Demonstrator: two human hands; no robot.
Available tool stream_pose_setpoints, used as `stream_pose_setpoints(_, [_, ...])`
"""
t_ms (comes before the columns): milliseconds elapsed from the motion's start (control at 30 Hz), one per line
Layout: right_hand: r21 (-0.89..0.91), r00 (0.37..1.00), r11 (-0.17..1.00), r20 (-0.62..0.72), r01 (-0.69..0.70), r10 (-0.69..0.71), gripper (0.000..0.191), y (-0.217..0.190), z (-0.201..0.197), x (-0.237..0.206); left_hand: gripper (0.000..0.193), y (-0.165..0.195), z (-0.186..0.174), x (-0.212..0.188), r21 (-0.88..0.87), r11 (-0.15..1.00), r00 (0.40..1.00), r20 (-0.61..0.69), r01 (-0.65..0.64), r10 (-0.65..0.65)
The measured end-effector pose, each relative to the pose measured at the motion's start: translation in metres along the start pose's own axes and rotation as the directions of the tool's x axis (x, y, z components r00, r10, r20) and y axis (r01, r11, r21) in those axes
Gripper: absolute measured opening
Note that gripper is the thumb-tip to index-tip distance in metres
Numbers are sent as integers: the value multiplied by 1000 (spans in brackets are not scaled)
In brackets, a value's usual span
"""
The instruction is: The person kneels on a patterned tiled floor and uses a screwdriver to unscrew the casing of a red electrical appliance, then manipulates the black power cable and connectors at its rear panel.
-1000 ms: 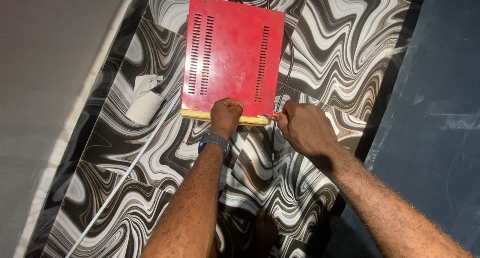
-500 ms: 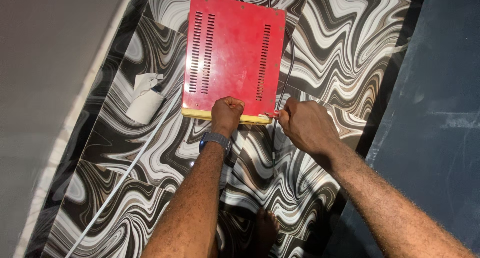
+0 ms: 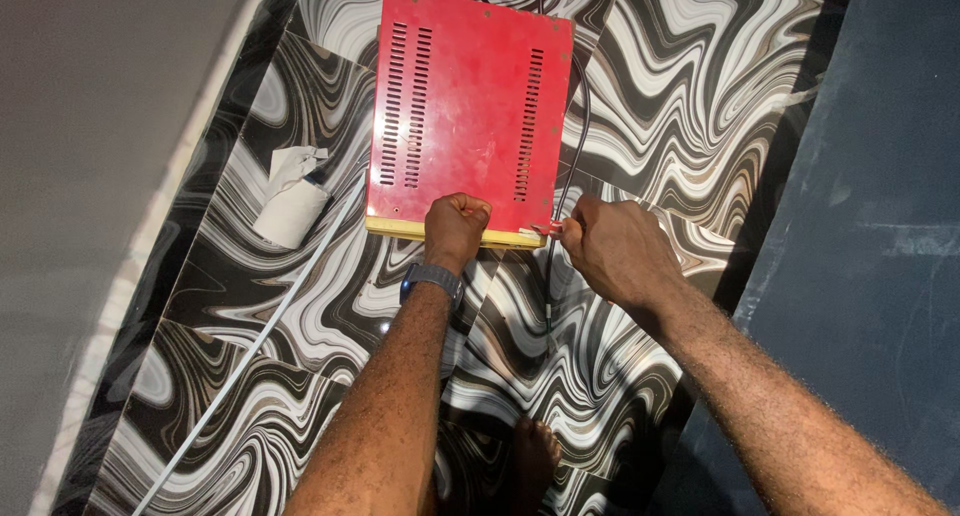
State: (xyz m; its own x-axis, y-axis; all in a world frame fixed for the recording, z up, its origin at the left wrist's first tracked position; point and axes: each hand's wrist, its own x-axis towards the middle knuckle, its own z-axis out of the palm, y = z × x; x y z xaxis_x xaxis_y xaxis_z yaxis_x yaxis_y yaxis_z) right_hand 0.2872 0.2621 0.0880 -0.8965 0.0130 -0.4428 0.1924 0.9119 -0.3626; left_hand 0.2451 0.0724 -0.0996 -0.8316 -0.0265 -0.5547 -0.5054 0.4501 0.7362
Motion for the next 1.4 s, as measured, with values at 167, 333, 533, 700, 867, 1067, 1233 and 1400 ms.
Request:
stream_pose_setpoints(167, [-5, 999, 1000, 42, -28, 28, 37, -3, 1, 1, 10, -1, -1, 1, 14, 1000, 1000, -1, 6, -6])
stream_pose_setpoints(333, [59, 994, 994, 63, -93, 89, 37, -8, -2, -3, 10, -3, 2, 3, 6, 1000, 1000, -8, 4, -4])
stream_pose_setpoints(533, [3, 992, 992, 18, -124, 124, 44, -18, 11, 7, 10, -7, 5, 3, -1, 1000, 1000, -15, -10, 10])
stream_pose_setpoints(700, [-70, 999, 998, 45, 7, -4, 41, -14, 7, 19, 9, -5, 7, 0, -21, 1000, 1000, -14, -3, 3])
stream_pose_setpoints(867, [-175, 979, 966, 103, 192, -176, 36, 5, -7, 14, 8, -8, 10, 1, 19, 1000, 999, -29, -17, 18])
stream_pose_setpoints(1067, [-312, 933, 883, 196, 350, -300, 25, 6, -1, 19, 8, -12, 14, 1, 18, 997, 995, -67, -70, 71])
stream_pose_setpoints(1233, [-372, 791, 704, 385, 605, -477, 22, 8, -10, 28, 9, -2, 14, -3, -3, 1000, 999, -44, -5, 5])
stream_pose_setpoints(1400, [-382, 722, 615, 422, 690, -548, 15, 16, -21, 24, 8, 6, 9, -6, -29, 999, 998, -44, -39, 37])
